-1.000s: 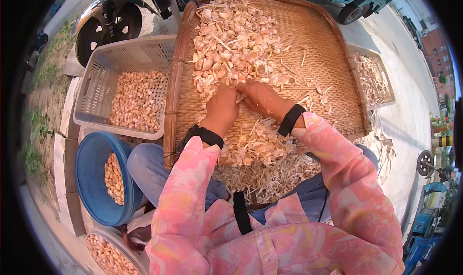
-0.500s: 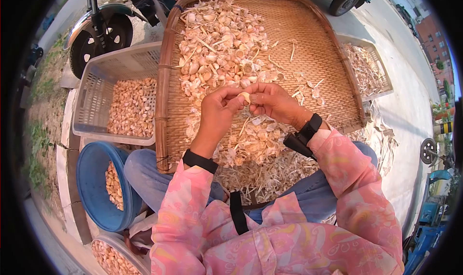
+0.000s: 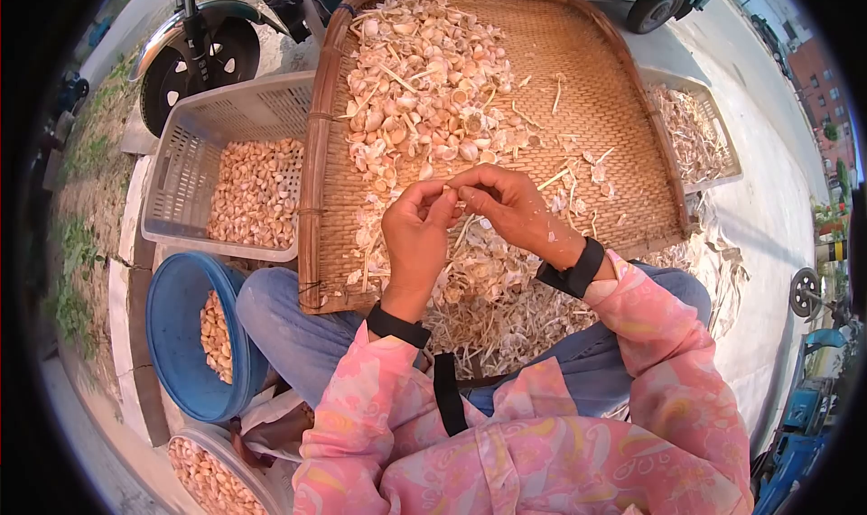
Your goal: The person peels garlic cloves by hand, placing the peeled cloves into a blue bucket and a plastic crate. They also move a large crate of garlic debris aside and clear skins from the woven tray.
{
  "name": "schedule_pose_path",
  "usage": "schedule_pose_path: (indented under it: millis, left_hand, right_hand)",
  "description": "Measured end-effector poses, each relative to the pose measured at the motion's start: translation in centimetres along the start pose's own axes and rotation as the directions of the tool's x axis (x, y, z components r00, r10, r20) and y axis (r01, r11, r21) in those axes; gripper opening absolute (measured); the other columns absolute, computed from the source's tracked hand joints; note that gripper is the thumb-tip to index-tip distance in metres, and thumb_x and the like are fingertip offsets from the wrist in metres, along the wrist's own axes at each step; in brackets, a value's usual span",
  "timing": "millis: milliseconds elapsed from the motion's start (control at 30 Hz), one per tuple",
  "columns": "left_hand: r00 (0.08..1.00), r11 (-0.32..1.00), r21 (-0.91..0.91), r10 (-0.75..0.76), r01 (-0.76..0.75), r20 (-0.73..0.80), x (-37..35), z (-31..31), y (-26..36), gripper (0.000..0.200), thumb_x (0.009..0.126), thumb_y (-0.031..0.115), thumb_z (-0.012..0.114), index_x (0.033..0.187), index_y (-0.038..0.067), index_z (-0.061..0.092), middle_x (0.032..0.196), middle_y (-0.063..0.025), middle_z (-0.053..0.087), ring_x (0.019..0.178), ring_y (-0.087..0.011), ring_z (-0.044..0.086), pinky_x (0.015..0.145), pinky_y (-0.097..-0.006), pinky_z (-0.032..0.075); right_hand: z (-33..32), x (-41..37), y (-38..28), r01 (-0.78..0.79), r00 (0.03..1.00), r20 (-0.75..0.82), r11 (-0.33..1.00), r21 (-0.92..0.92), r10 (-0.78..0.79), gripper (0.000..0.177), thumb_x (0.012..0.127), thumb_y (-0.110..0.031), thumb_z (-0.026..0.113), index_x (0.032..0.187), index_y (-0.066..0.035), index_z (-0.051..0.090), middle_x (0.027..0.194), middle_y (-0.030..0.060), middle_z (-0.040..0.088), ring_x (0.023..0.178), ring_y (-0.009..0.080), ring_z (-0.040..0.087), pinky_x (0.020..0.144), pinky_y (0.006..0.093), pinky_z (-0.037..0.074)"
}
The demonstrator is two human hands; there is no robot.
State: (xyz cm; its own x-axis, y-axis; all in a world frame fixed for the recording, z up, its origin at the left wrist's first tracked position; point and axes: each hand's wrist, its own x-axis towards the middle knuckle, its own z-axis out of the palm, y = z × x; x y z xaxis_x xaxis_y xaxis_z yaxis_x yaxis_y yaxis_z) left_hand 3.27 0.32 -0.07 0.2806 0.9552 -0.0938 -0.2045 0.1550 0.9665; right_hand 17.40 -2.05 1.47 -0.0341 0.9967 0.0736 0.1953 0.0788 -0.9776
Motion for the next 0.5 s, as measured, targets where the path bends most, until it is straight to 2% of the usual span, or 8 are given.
schedule_pose_path:
  millis: [67,100,167,200,300,367,400,500]
  left_hand:
    - [0.986,0.955,0.244,0.164,-0.167,0.031,-0.6,-0.3,-0.4,0.013,0.084,0.003,0.059,0.095,-0.004,0.059,0.082,-0.0055,0.063,0.069,-0.0108,0.061,0.058,-0.0219,0.049]
    - [0.969,0.902,0.356,0.238,-0.244,0.062,-0.9,-0.4,-0.6,0.012,0.083,0.002,0.059,0.094,-0.004,0.058,0.081,-0.0055,0.063,0.068,-0.0107,0.061,0.057,-0.0218,0.049]
    - [0.976,0.917,0.335,0.201,-0.219,0.087,-1.5,-0.4,-0.5,0.014,0.084,0.003,0.060,0.096,-0.004,0.057,0.081,-0.0046,0.061,0.070,-0.0087,0.058,0.061,-0.0209,0.049]
    - [0.977,0.922,0.324,0.188,-0.210,0.099,-1.7,-0.4,-0.3,0.015,0.084,0.004,0.061,0.096,-0.004,0.057,0.081,-0.0041,0.061,0.071,-0.0077,0.057,0.063,-0.0204,0.048]
    - [0.989,0.974,0.183,0.114,-0.130,0.094,-2.4,-0.2,0.9,0.015,0.084,0.004,0.061,0.095,-0.004,0.057,0.081,-0.0042,0.061,0.071,-0.0079,0.057,0.063,-0.0203,0.048]
    - [0.991,0.973,0.201,0.098,-0.114,0.086,-2.8,-0.5,1.6,0.016,0.084,0.004,0.061,0.097,-0.004,0.057,0.081,-0.0041,0.060,0.072,-0.0081,0.057,0.064,-0.0204,0.048]
    - [0.993,0.972,0.211,0.090,-0.105,0.083,-2.9,-0.7,1.7,0.017,0.083,0.004,0.062,0.097,-0.004,0.057,0.081,-0.0041,0.060,0.072,-0.0082,0.057,0.064,-0.0205,0.049]
    - [0.988,0.983,0.122,0.122,-0.134,0.100,-2.9,-1.3,2.1,0.020,0.082,0.004,0.063,0.100,-0.004,0.057,0.084,-0.0065,0.061,0.072,-0.0094,0.058,0.063,-0.0209,0.049]
  right_hand:
    - [-0.3,-0.6,-1.8,-0.029,0.998,0.052,0.964,-0.265,0.045,0.014,0.084,-0.015,0.060,0.091,-0.003,0.057,0.083,0.0084,0.061,0.070,0.0175,0.060,0.059,0.0283,0.046]
    - [-0.4,-0.7,-1.9,0.082,0.996,0.060,0.920,-0.383,-0.063,0.015,0.084,-0.016,0.059,0.089,-0.003,0.056,0.081,0.0099,0.060,0.069,0.0207,0.060,0.058,0.0302,0.045]
    - [-0.3,-0.6,-1.9,0.280,0.957,0.113,0.757,-0.591,-0.266,0.015,0.083,-0.018,0.058,0.085,-0.003,0.055,0.077,0.0129,0.059,0.066,0.0273,0.058,0.056,0.0341,0.044]
    - [-0.3,-0.6,-1.9,0.310,0.946,0.114,0.745,-0.591,-0.304,0.014,0.083,-0.016,0.056,0.085,-0.002,0.055,0.072,0.0160,0.057,0.064,0.0337,0.055,0.055,0.0380,0.043]
    - [-0.3,-0.8,-2.2,0.220,0.975,0.063,0.884,-0.413,-0.213,0.019,0.087,-0.020,0.054,0.081,-0.002,0.055,0.064,0.0116,0.056,0.057,0.0257,0.056,0.051,0.0333,0.044]
    - [0.0,-0.9,-1.8,0.015,1.000,-0.016,0.998,-0.053,-0.016,0.025,0.090,-0.024,0.052,0.076,-0.004,0.054,0.061,0.0051,0.054,0.053,0.0135,0.052,0.047,0.0258,0.042]
    - [0.2,-0.9,-1.7,-0.087,0.995,-0.027,0.987,0.138,0.091,0.028,0.092,-0.025,0.050,0.074,-0.005,0.054,0.059,0.0018,0.053,0.051,0.0074,0.051,0.045,0.0220,0.041]
    - [-0.5,0.0,-1.5,-0.289,0.956,-0.025,0.953,0.089,0.293,0.037,0.094,-0.033,0.044,0.071,-0.007,0.053,0.062,-0.0009,0.053,0.052,0.0030,0.049,0.046,0.0167,0.040]
